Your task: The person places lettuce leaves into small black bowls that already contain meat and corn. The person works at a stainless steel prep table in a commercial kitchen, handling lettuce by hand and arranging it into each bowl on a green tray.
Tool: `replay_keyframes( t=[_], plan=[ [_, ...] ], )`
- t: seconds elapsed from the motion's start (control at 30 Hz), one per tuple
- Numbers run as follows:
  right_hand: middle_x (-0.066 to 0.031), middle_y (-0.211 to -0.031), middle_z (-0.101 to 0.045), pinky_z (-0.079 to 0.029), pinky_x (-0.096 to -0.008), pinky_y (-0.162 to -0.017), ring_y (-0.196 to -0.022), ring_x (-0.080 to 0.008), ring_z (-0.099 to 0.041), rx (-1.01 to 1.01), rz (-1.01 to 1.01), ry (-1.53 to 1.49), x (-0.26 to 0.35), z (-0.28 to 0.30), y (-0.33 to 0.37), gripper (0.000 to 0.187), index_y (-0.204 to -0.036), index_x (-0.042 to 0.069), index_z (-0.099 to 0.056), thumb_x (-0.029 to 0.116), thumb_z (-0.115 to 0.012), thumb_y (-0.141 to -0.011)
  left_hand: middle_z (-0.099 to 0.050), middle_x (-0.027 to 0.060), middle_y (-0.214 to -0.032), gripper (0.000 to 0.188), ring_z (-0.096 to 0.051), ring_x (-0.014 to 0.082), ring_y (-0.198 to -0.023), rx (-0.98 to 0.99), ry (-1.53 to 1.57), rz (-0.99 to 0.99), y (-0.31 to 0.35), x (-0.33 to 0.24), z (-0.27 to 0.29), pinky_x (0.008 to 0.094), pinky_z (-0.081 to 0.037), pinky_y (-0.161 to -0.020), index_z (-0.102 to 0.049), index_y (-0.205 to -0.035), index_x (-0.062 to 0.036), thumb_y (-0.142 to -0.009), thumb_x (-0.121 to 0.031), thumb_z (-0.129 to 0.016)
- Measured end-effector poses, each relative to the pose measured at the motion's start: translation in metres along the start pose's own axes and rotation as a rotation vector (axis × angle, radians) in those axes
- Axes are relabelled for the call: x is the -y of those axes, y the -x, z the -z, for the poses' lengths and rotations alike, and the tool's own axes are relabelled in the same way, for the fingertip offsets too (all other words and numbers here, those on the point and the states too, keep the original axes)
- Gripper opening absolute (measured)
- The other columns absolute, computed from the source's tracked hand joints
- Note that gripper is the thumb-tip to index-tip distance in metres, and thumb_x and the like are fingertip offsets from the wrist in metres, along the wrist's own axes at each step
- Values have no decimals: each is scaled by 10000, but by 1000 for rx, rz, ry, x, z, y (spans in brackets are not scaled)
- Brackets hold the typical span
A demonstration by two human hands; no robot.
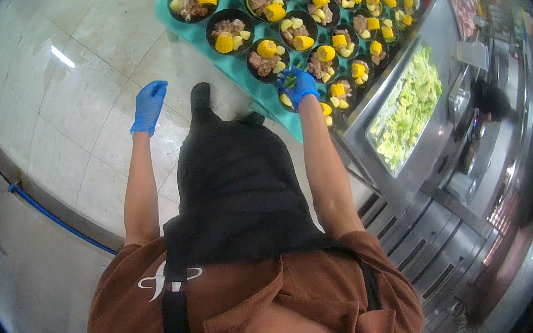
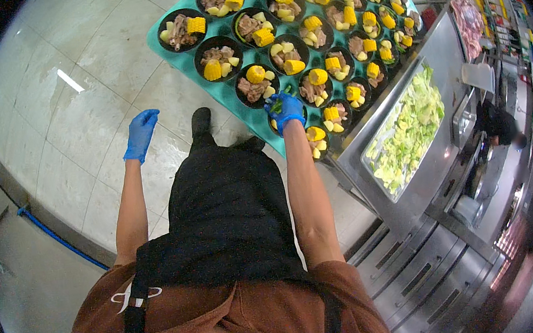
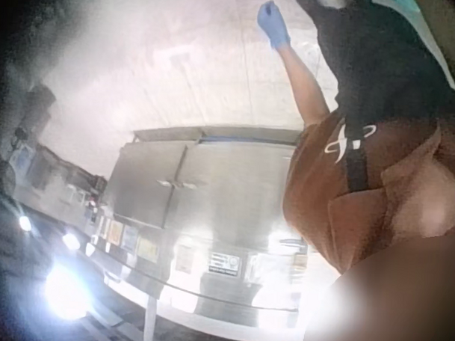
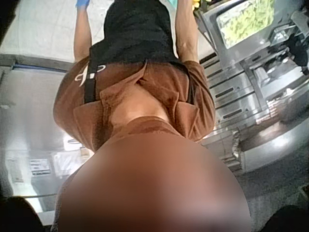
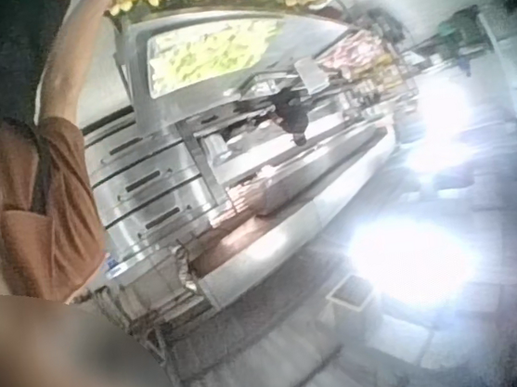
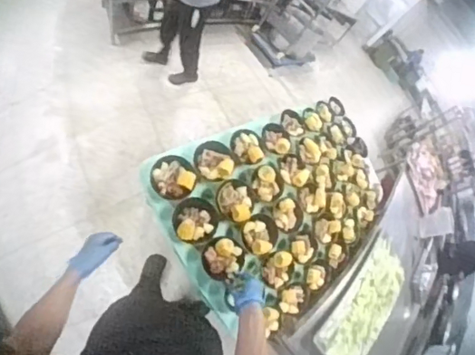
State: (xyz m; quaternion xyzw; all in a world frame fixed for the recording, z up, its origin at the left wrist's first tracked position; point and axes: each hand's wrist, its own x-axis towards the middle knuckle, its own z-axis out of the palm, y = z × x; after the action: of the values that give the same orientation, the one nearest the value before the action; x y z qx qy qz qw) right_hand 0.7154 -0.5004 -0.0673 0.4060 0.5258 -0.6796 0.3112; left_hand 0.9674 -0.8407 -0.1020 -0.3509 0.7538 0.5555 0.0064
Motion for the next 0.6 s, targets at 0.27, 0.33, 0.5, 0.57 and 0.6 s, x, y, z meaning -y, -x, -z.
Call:
replay_keyframes(
  t=[0.27, 0.33, 0.5, 0.57, 0.6],
  plan=[
    [-111, -914, -609, -563, -430, -670, -798, -263, -616, -80, 59, 39, -14, -45, 8, 135, -1053, 64, -563, 129, -491, -960, -702, 126, -1008, 215, -667, 183, -912, 140, -13, -235, -38, -71, -65, 304, -512, -834, -681, -1077, -17, -911, -124, -596],
    [-112, -902, -607, -566, -426, -659, -773, -262, -614, -113, 96, 67, -14, -47, 4, 134, -1051, 62, -558, 127, -486, -957, -700, 132, -994, 215, -671, 193, -895, 185, 21, -254, -41, -89, -82, 317, -517, -810, -683, -1072, -25, -908, -138, -602],
    [-108, -878, -600, -563, -412, -624, -722, -255, -606, -128, 154, 124, -16, -54, -4, 138, -1043, 56, -546, 125, -493, -936, -688, 148, -978, 217, -666, 225, -883, 247, 17, -346, -45, -124, -105, 330, -515, -802, -688, -1064, -38, -890, -146, -618],
    [-108, -869, -596, -558, -410, -621, -706, -253, -601, -148, 194, 139, -19, -55, -9, 140, -1039, 56, -542, 126, -496, -927, -686, 146, -983, 220, -664, 230, -877, 259, 0, -370, -46, -127, -111, 329, -515, -802, -687, -1065, -35, -889, -147, -617],
    [-108, -877, -610, -548, -408, -617, -701, -261, -603, -175, 197, 177, -20, -59, -8, 175, -1066, 41, -539, 111, -495, -911, -686, 147, -986, 221, -665, 231, -873, 255, -14, -366, -46, -127, -111, 328, -516, -798, -686, -1064, -32, -887, -146, -617]
  ],
)
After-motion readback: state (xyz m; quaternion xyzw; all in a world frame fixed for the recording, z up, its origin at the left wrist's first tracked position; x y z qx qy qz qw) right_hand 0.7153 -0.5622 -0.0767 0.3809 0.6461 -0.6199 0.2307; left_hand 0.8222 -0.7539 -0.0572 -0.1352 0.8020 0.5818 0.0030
